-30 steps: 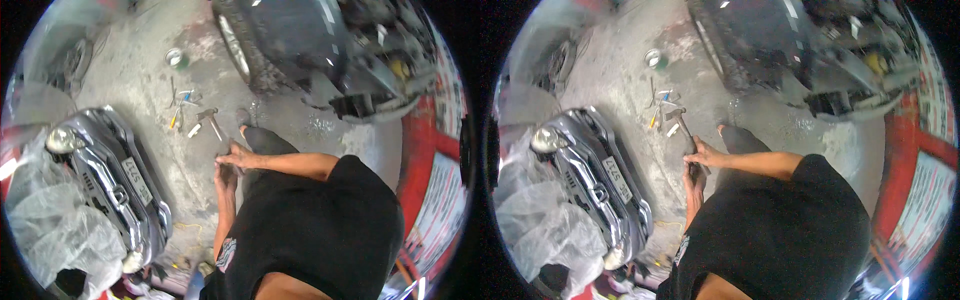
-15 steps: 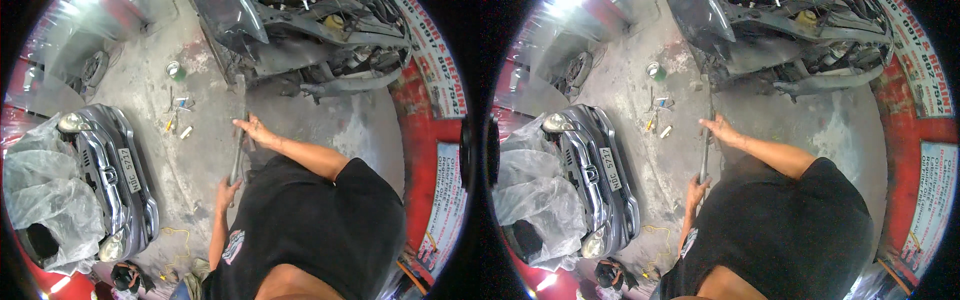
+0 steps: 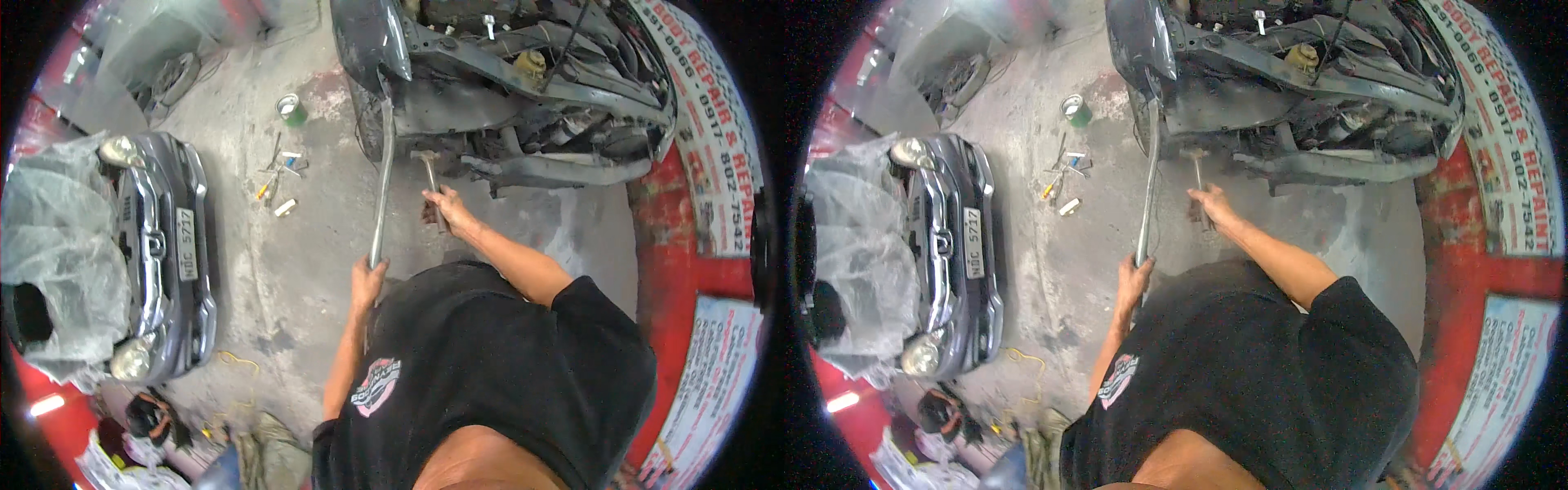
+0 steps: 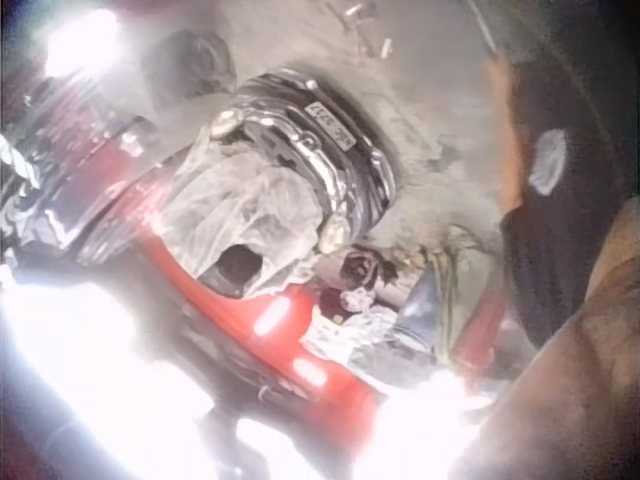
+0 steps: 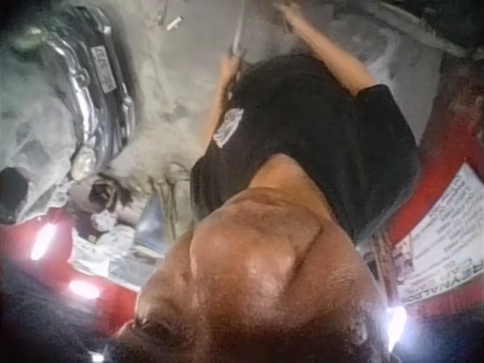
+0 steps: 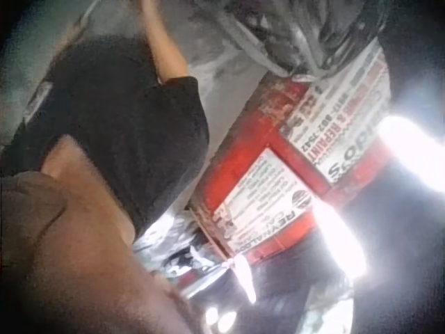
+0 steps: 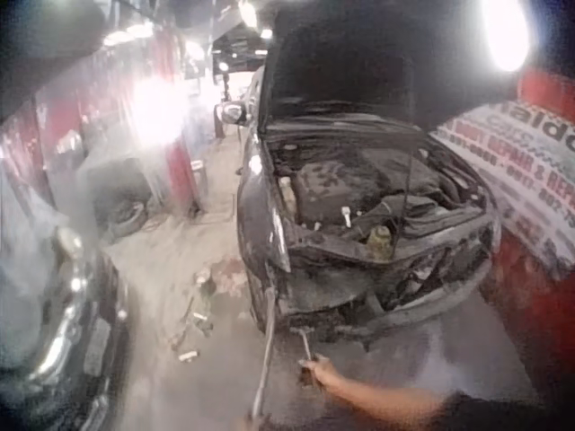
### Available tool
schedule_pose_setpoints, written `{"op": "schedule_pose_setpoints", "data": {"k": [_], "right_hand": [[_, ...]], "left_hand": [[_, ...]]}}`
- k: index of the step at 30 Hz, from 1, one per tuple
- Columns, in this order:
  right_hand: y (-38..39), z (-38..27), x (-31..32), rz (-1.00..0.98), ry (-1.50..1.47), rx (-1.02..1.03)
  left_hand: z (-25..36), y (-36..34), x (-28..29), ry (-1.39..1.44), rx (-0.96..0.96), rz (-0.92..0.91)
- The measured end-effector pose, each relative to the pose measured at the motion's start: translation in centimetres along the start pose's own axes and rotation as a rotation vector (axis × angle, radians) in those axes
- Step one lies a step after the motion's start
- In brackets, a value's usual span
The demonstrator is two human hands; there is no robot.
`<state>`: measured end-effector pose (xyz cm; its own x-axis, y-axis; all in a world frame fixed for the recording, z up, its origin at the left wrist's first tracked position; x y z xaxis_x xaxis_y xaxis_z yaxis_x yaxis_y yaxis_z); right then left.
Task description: The person uses a hammer and a metal bar to straighten the damaged metal of a car fender, striking various points on the panel and internal support structures. The person then wipes the headlight area with a cloth.
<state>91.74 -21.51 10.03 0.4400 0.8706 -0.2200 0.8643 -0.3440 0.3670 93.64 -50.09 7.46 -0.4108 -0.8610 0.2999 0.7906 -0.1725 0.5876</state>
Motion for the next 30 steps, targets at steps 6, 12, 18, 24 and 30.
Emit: {"op": "schedule_pose_setpoints", "data": {"k": [6, 12, 18, 24, 30], "right_hand": [[0.1, -2.1, 10.3, -0.194, 0.198, -0.068], [-0.4, -5.3, 14.6, -0.289, 0.176, -0.092], [-3.7, -5.4, 13.0, -0.388, 0.218, -0.057], [-7.9, -4.8, 8.2, -0.342, 0.093, -0.004], [-10.8, -5.7, 2.2, -0.388, 0.092, 0.018]], "left_hand": [[4.6, -1.9, -8.1, 0.158, 0.103, 0.057], [10.3, -3.7, -13.3, 0.325, 0.014, 0.156], [12.5, -4.7, -16.1, 0.459, 0.016, 0.208], [12.6, -6.2, -17.8, 0.581, -0.021, 0.174], [11.1, -9.0, -19.8, 0.527, -0.027, 0.162]]}}
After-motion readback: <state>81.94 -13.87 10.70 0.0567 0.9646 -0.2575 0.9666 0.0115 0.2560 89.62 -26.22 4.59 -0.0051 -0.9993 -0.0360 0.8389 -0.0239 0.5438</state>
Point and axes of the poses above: each hand's wrist, its own y-axis away from the middle knuckle, its own x-axis out of the back of the hand, z = x × y, the point moved 10 cm from there along -y, towards the middle knuckle, and after that the axes turned 13 degrees about x, right-handed, at the moved point
